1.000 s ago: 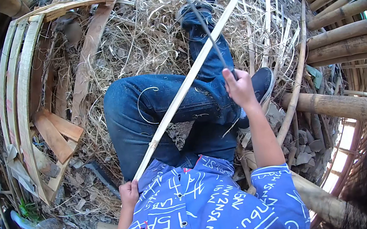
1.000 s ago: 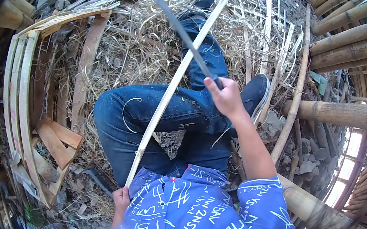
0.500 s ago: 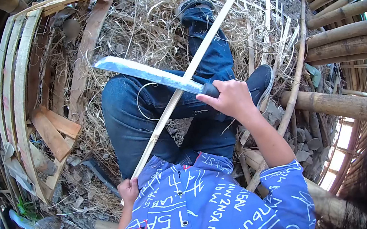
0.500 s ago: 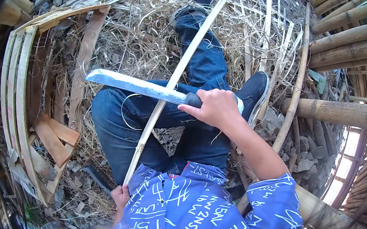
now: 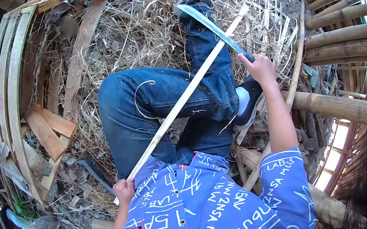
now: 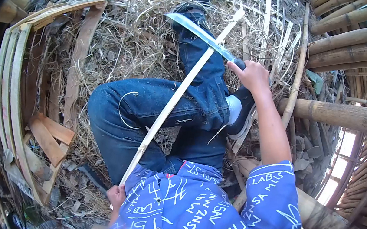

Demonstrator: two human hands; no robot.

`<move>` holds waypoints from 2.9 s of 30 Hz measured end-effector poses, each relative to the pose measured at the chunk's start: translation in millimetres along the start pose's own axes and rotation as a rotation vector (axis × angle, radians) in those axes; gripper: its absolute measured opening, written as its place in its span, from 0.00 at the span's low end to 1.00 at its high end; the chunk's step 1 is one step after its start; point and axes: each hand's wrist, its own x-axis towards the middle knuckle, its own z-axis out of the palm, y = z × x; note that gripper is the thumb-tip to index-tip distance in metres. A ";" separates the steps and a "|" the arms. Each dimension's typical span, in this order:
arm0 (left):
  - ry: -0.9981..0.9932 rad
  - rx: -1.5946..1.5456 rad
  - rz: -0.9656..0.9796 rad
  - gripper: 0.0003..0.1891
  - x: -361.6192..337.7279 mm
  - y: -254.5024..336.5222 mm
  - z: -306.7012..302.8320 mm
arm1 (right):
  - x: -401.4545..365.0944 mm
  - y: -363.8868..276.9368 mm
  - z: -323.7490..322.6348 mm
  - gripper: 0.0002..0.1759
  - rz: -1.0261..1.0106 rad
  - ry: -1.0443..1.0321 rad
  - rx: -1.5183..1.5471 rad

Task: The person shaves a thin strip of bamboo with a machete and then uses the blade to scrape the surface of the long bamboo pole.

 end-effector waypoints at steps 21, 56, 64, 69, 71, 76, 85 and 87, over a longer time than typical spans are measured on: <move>-0.427 -0.005 -0.130 0.18 21.4 52.8 -58.3 | -25.8 -16.0 -7.0 0.36 0.122 0.064 1.191; -0.153 0.108 -0.071 0.04 -1.9 51.7 -14.5 | -78.6 -105.1 -0.2 0.35 -0.615 0.118 0.196; -0.131 0.128 -0.024 0.03 -5.1 34.4 -11.9 | 12.8 -14.3 -31.2 0.38 0.042 0.086 0.245; -0.173 0.075 0.021 0.05 -2.5 19.4 -10.8 | 26.2 21.7 -21.0 0.37 0.039 0.168 0.026; -0.229 0.047 -0.008 0.05 -1.5 23.4 -14.9 | 26.3 17.5 -13.8 0.37 0.060 0.189 0.108; -0.282 0.029 0.015 0.04 7.6 29.8 -25.2 | 32.5 -6.2 -17.5 0.40 0.109 0.228 0.296; -0.469 -0.053 -0.143 0.07 28.4 56.6 -50.0 | 50.3 -10.5 -66.1 0.41 -0.050 0.357 0.005; -0.482 -0.032 -0.136 0.07 25.7 47.3 -52.5 | 54.8 -6.4 -70.9 0.41 -0.058 0.367 -0.030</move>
